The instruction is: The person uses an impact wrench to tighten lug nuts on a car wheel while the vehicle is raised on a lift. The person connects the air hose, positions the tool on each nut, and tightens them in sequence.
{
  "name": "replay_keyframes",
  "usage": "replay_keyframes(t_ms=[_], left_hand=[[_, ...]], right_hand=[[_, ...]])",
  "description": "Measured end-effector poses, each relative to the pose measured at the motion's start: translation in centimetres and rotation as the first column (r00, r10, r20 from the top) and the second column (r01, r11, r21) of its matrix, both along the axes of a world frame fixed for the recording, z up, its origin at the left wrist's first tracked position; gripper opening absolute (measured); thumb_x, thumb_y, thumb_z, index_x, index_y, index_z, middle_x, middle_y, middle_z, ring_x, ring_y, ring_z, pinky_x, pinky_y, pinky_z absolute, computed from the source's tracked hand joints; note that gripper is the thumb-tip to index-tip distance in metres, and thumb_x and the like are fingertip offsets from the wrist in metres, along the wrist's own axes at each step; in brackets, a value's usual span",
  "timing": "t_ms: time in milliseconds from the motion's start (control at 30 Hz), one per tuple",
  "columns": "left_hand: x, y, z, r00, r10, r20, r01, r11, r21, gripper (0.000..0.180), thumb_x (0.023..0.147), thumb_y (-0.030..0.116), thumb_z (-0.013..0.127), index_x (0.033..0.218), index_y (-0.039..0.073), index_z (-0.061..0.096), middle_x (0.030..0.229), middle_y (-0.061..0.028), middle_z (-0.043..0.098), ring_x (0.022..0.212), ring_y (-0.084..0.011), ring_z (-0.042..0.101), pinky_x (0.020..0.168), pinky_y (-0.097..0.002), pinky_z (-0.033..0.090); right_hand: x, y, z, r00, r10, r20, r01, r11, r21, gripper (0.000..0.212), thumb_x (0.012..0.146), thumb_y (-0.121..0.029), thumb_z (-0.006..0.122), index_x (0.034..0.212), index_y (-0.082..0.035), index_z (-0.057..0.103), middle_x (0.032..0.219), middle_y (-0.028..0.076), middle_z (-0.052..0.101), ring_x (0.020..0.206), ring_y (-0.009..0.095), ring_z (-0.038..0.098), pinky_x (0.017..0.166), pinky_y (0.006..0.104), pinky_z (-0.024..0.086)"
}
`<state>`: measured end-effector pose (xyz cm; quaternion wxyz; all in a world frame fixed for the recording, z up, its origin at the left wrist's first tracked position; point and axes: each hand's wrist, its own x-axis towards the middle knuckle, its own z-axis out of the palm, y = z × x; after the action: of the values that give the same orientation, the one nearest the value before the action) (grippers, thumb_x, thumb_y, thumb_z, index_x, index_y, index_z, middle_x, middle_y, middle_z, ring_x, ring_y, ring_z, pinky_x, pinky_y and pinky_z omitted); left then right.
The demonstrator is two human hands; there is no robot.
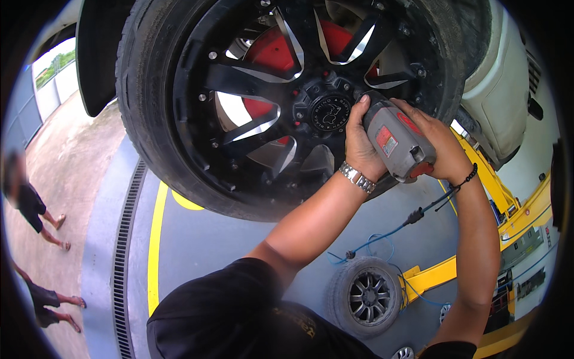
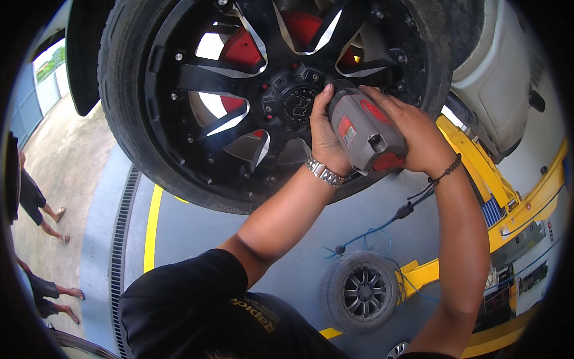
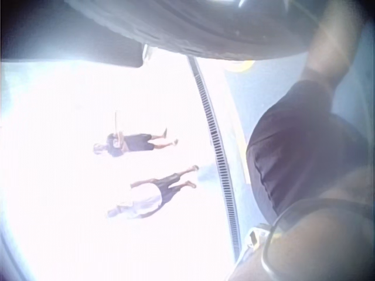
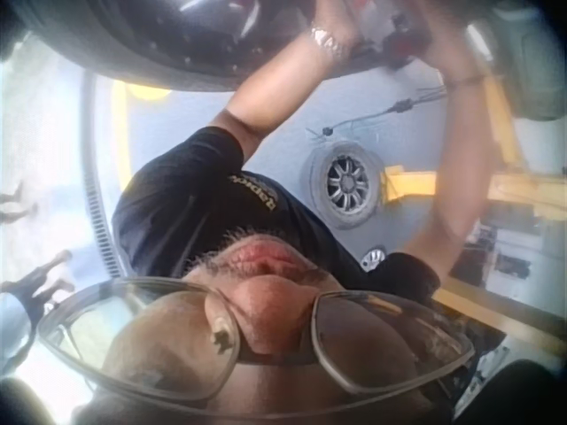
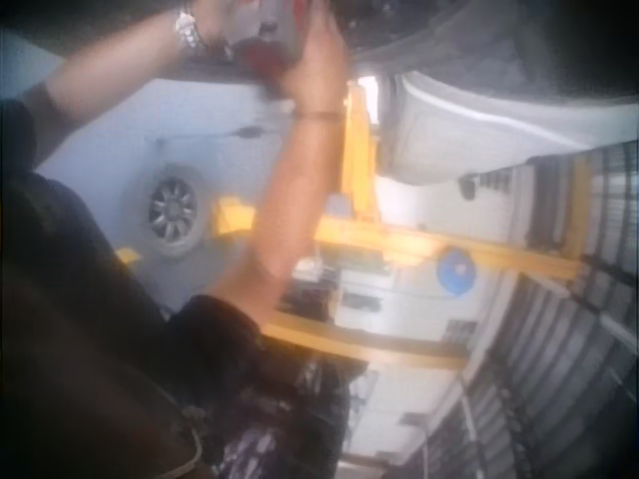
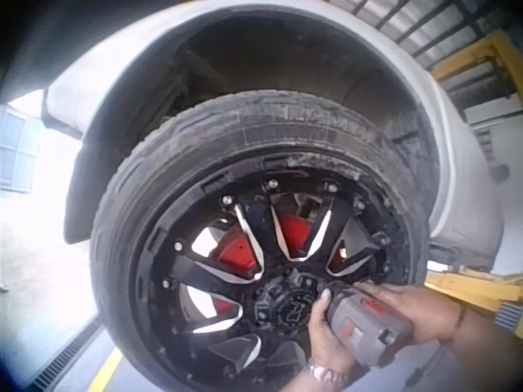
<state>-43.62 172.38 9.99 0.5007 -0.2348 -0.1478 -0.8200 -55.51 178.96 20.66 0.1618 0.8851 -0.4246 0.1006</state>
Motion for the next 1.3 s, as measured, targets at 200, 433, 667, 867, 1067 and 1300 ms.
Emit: replay_keyframes(t_ms=[200,433,667,867,1067,1300], left_hand=[[0.6,-0.8,0.2,1.000,0.006,0.022,-0.006,1.000,-0.017,0.045,0.080,0.047,0.066,0.102,0.007,0.063,0.098,-0.0117,0.066,0.094,-0.0287,0.063,0.088,-0.0424,0.052],[0.0,-1.4,0.1,0.988,0.146,0.045,-0.144,0.989,-0.030,0.056,0.081,0.050,0.065,0.114,0.005,0.060,0.111,-0.0154,0.063,0.103,-0.0323,0.062,0.093,-0.0463,0.052],[-0.4,-2.8,-0.3,0.991,0.126,-0.053,-0.127,0.992,-0.022,0.042,0.081,0.040,0.067,0.107,0.007,0.064,0.108,-0.0088,0.066,0.102,-0.0269,0.062,0.096,-0.0405,0.048],[-0.4,1.8,-0.1,0.995,-0.052,-0.080,0.042,0.991,-0.126,0.037,0.086,0.034,0.067,0.109,0.005,0.062,0.104,-0.0077,0.065,0.102,-0.0241,0.062,0.096,-0.0395,0.048],[3.6,10.3,-7.7,0.979,0.065,0.192,-0.066,0.998,0.002,0.041,0.086,0.026,0.067,0.122,0.014,0.050,0.126,-0.0069,0.057,0.116,-0.0257,0.057,0.101,-0.0464,0.048],[9.8,4.9,-11.0,0.939,0.161,0.303,-0.155,0.987,-0.045,0.033,0.088,0.029,0.065,0.114,0.009,0.059,0.117,-0.0081,0.064,0.105,-0.0244,0.063,0.093,-0.0436,0.052]], right_hand=[[-1.1,-0.6,-0.9,0.988,0.119,0.098,-0.120,0.993,0.004,0.113,0.053,-0.009,0.087,0.152,-0.018,0.032,0.143,0.017,0.050,0.130,0.037,0.050,0.107,0.0419,0.045],[-1.4,-0.8,-0.1,0.995,0.102,-0.015,-0.102,0.994,-0.044,0.115,0.055,-0.010,0.087,0.153,-0.019,0.027,0.136,0.014,0.054,0.118,0.037,0.058,0.098,0.0413,0.051],[-0.5,0.1,0.8,0.992,-0.032,-0.125,0.028,0.999,-0.031,0.118,0.057,-0.010,0.087,0.155,-0.021,0.023,0.135,0.014,0.055,0.116,0.037,0.059,0.098,0.0421,0.051],[-1.4,4.8,0.1,0.992,0.087,0.090,-0.088,0.996,-0.002,0.115,0.055,-0.006,0.085,0.154,-0.021,0.028,0.137,0.014,0.054,0.122,0.036,0.056,0.101,0.0421,0.050],[-0.2,11.4,-9.9,0.957,-0.066,0.283,0.015,0.984,0.179,0.112,0.058,-0.008,0.081,0.155,-0.022,0.026,0.138,0.019,0.051,0.108,0.042,0.062,0.090,0.0461,0.055],[4.7,6.3,-16.5,0.858,-0.071,0.509,-0.049,0.974,0.220,0.107,0.064,-0.019,0.081,0.155,-0.025,0.025,0.141,0.021,0.049,0.117,0.047,0.055,0.096,0.0486,0.051]])
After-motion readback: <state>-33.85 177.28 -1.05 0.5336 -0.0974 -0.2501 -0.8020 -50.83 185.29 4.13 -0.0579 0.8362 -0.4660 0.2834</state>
